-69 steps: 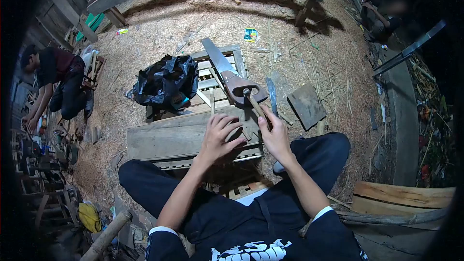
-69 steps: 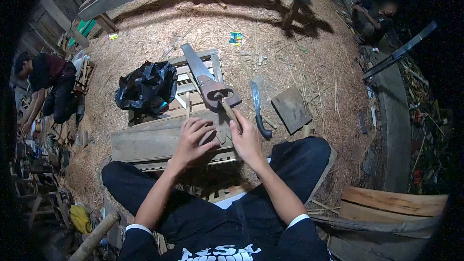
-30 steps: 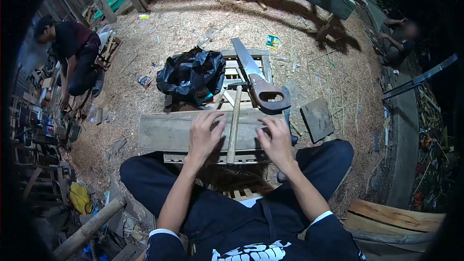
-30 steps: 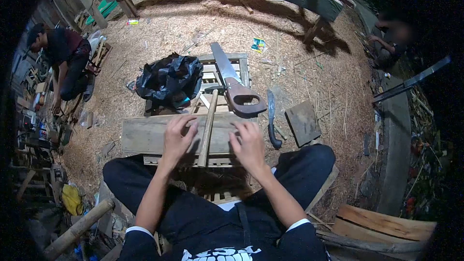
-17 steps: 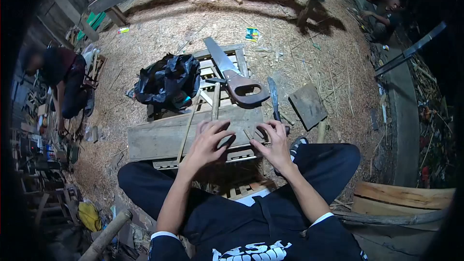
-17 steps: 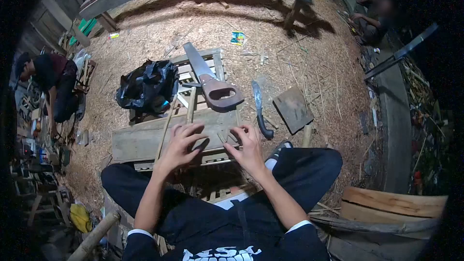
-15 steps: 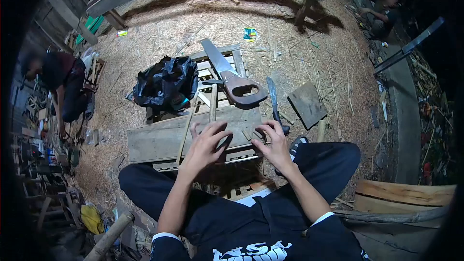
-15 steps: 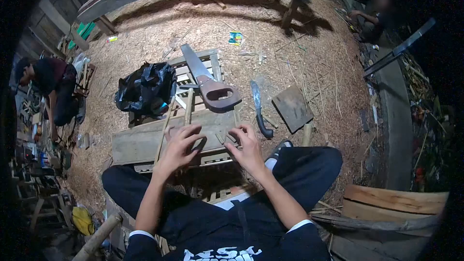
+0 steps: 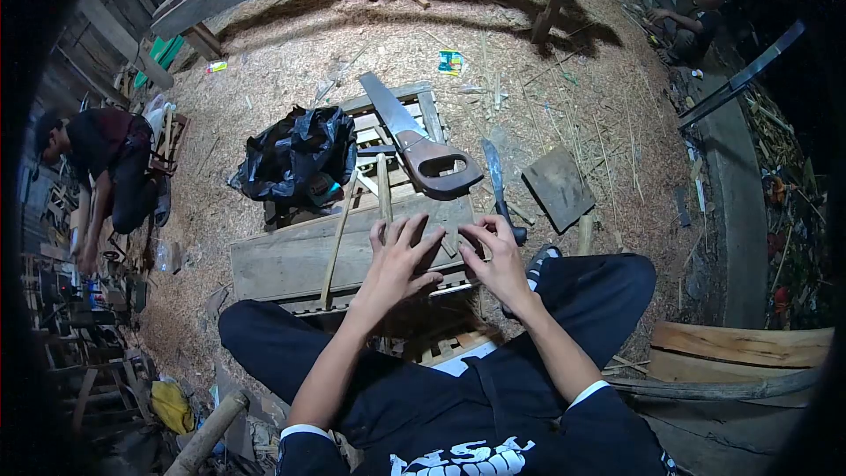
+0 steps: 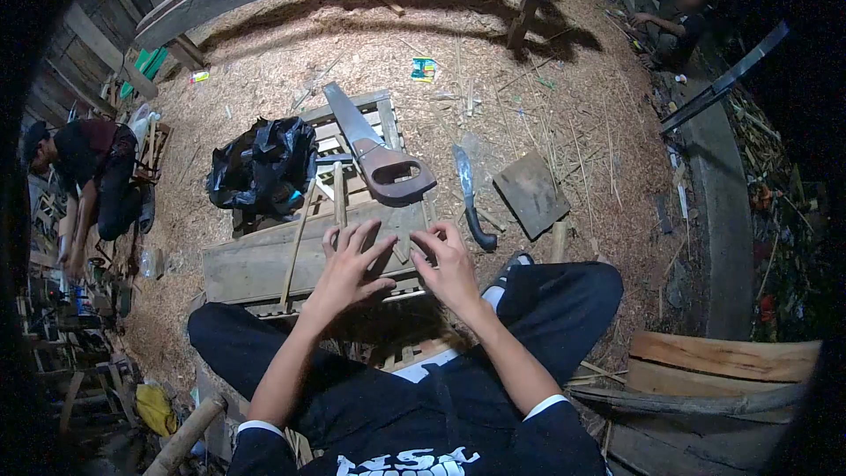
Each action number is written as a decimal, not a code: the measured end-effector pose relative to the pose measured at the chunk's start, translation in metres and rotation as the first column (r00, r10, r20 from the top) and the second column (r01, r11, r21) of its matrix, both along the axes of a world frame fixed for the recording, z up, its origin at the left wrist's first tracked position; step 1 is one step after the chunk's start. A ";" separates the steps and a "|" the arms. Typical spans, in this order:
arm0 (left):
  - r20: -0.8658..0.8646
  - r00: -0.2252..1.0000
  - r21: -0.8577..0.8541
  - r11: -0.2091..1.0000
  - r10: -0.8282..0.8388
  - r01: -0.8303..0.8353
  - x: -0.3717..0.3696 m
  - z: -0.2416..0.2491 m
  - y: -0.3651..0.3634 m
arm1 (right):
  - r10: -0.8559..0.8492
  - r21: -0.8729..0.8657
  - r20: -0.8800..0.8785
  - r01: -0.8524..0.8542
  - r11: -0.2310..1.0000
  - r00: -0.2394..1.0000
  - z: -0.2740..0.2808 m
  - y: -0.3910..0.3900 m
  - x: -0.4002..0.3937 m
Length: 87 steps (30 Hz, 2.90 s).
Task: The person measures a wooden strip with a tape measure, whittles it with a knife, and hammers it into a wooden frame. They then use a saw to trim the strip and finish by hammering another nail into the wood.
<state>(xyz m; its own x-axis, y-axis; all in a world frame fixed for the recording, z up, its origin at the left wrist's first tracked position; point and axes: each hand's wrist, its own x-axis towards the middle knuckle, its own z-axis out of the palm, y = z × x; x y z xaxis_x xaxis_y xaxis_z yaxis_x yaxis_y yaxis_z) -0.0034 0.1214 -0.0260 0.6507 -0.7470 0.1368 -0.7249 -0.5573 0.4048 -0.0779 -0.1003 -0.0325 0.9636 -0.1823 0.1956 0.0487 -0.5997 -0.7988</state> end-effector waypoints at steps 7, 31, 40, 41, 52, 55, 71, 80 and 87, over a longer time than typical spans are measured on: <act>0.003 1.000 -0.031 0.999 -0.015 0.015 0.005 -0.002 0.006 | 0.109 -0.110 -0.080 -0.117 0.987 0.991 0.000 -0.003 0.010; -0.034 0.999 -0.065 0.998 -0.016 0.014 0.011 -0.007 0.006 | 0.170 -0.121 -0.147 -0.189 0.975 0.974 0.014 -0.019 0.014; 0.004 1.000 -0.079 0.996 -0.027 0.027 0.011 -0.012 0.009 | 0.223 -0.067 -0.161 -0.236 0.969 0.961 0.012 -0.019 0.020; 0.001 1.000 -0.080 0.996 -0.027 0.027 0.010 -0.013 0.008 | 0.224 -0.077 -0.151 -0.237 0.968 0.963 0.011 -0.020 0.020; -0.038 0.986 -0.202 0.965 0.164 -0.168 0.009 0.000 0.008 | 0.203 -0.032 -0.192 -0.212 0.977 0.960 0.027 -0.022 0.022; -0.068 0.983 -0.205 0.961 0.173 -0.184 0.008 -0.005 0.016 | 0.216 -0.096 -0.172 -0.235 0.967 0.961 0.024 -0.022 0.023; 0.040 0.999 -0.191 0.981 0.026 -0.018 0.003 -0.006 0.006 | 0.283 -0.176 -0.104 -0.298 0.938 0.954 0.019 -0.020 0.019; -0.011 0.999 -0.197 0.980 0.031 -0.033 0.005 -0.007 -0.005 | 0.250 -0.144 -0.149 -0.271 0.952 0.957 0.020 -0.014 0.018; -0.009 0.998 -0.151 0.987 0.056 -0.056 0.005 -0.011 -0.007 | 0.130 -0.125 -0.017 -0.131 0.983 0.991 0.002 -0.002 0.013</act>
<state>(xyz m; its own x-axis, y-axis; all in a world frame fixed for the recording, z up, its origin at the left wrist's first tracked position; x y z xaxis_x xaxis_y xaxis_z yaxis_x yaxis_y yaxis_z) 0.0019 0.1139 -0.0370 0.6918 -0.6802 0.2424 -0.6922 -0.5291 0.4908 -0.0649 -0.1024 -0.0310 0.9793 -0.0297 0.2004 0.1262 -0.6844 -0.7182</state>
